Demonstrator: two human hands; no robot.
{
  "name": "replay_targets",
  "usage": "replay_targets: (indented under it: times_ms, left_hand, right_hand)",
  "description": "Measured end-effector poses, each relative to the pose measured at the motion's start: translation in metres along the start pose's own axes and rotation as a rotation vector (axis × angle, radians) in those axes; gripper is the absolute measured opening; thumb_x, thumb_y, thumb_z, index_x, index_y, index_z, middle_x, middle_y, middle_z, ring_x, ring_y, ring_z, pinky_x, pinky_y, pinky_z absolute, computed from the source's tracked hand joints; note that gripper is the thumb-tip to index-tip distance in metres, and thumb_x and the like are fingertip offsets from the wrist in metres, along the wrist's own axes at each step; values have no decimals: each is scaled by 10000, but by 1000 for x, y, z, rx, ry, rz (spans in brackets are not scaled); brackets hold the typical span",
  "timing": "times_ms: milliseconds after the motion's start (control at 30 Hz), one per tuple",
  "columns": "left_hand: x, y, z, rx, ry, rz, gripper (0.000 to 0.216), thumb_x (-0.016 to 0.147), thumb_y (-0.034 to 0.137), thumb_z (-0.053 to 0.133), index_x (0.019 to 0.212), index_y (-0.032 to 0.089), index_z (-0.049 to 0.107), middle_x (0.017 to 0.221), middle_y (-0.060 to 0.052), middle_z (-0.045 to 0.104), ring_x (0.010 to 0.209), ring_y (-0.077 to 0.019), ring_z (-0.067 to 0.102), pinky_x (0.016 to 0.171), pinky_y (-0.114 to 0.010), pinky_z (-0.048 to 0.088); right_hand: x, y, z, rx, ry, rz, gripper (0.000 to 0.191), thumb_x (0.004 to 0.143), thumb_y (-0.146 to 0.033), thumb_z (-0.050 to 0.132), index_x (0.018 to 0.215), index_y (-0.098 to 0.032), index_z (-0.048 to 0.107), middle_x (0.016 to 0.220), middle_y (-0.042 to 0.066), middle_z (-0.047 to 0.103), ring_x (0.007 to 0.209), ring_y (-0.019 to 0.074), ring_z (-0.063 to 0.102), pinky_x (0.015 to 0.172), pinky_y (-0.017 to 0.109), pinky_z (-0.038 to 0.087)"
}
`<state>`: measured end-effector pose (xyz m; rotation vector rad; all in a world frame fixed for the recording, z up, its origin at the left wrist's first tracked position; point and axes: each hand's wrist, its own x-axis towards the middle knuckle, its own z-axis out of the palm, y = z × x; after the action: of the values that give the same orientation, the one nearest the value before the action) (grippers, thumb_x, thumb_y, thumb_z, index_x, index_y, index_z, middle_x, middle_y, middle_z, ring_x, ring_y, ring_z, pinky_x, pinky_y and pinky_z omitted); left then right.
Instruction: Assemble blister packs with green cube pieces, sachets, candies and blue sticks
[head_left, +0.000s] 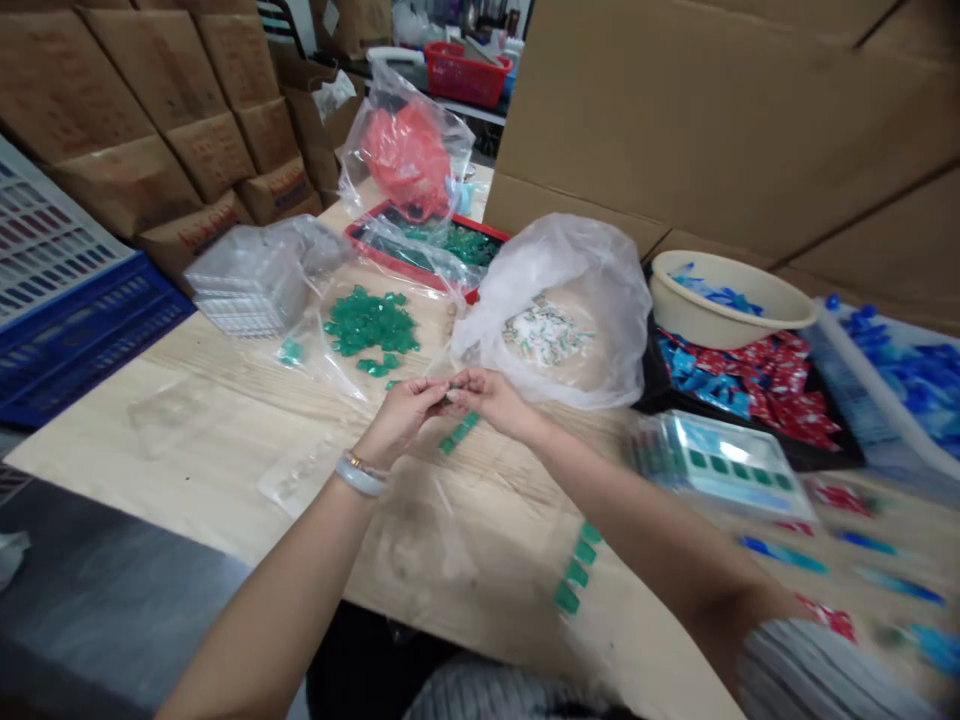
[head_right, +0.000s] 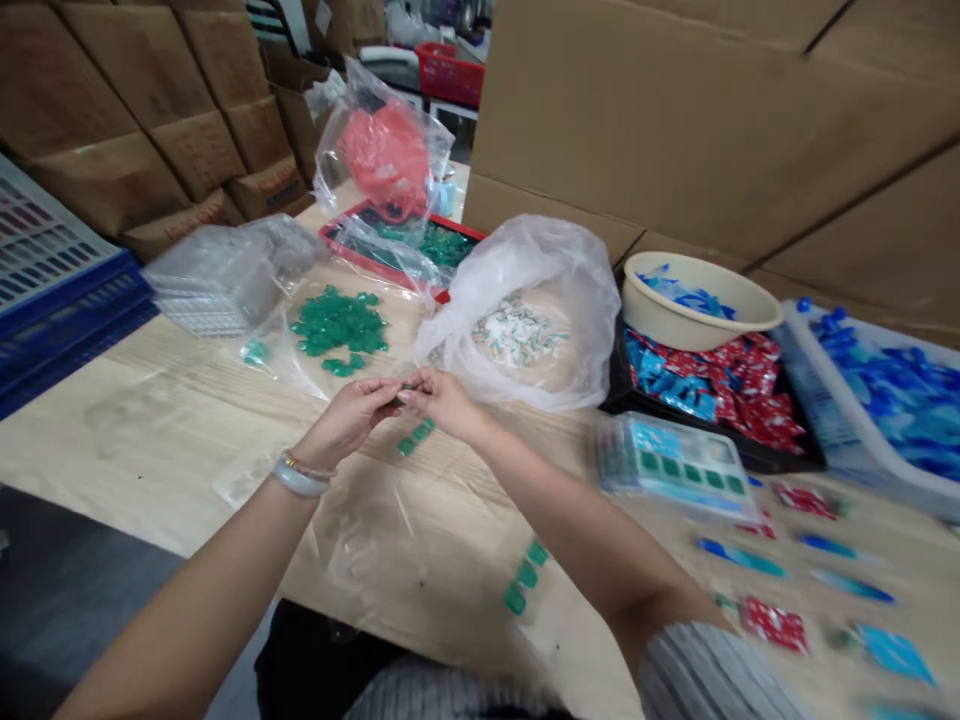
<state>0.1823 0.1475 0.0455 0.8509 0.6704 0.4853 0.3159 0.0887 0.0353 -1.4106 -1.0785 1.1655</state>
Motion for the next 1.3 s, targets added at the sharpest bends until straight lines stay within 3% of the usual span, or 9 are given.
replay_targets:
  times_ms: [233,367,433,600,733,833,1067,1200,1300]
  left_hand:
    - [-17,-13,76,-145,-275,-145,93,690,169,630,721,85,606,639,-22,574,566,-57,523,532,-145,424]
    - [-20,-37,108,-152,-183,-133,82,647,94,644,687,98,572,615,7,557,538,-47,513,525,-145,416]
    - [-20,-47,111,-239,-138,-153,121,632,92,655,708,118,565,621,23,551,534,-44,509,504,-140,401]
    - [-22,-44,104,-325,-87,-151,155,647,139,660,782,135,583,699,21,563,535,-30,488,456,-129,359]
    - [-34,-23,108,-238,-20,-99,176,647,98,649,818,108,607,666,8,545,509,-26,454,434,-122,343]
    - [-41,-4,107,-324,-98,-53,192,694,120,617,886,114,611,667,1,521,533,-36,452,444,-125,359]
    - [-29,25,59,-593,-38,19,84,788,173,529,809,127,596,595,20,447,486,-28,399,401,-111,344]
    - [-22,32,33,-626,71,23,73,785,178,531,814,131,578,577,32,432,452,-30,385,368,-117,330]
    - [-15,33,16,-629,141,40,56,779,170,533,798,134,571,596,30,449,434,-27,375,353,-123,321]
  right_hand:
    - [-56,-29,-59,25,180,101,196,663,-309,574,607,-161,458,469,-64,448,399,46,346,425,187,276]
    - [-83,-15,-67,-320,510,22,168,722,-267,502,604,-180,419,499,-51,429,454,78,386,476,207,306]
    - [-93,-10,-64,-575,562,-49,126,753,-235,464,643,-178,440,552,-27,470,516,100,437,525,216,325]
    - [-100,-18,-47,-1016,487,-16,143,821,-211,367,796,-165,500,653,30,571,599,140,517,572,231,328]
    - [-83,-19,-39,-1159,444,18,147,814,-220,385,815,-150,515,683,59,606,623,159,541,603,252,333]
    - [-65,-14,-38,-1017,405,-2,100,786,-203,412,767,-160,500,640,40,586,598,147,524,597,252,341]
    - [-20,-35,-28,-41,213,-185,180,716,-350,488,661,-202,403,504,-53,453,467,88,428,502,220,367]
    - [39,-83,-35,-99,247,-348,159,686,-329,526,699,-198,436,527,-48,473,506,95,467,537,229,388]
    - [108,-129,-56,-424,468,-454,109,732,-299,485,735,-190,481,565,-22,487,583,125,503,596,261,400]
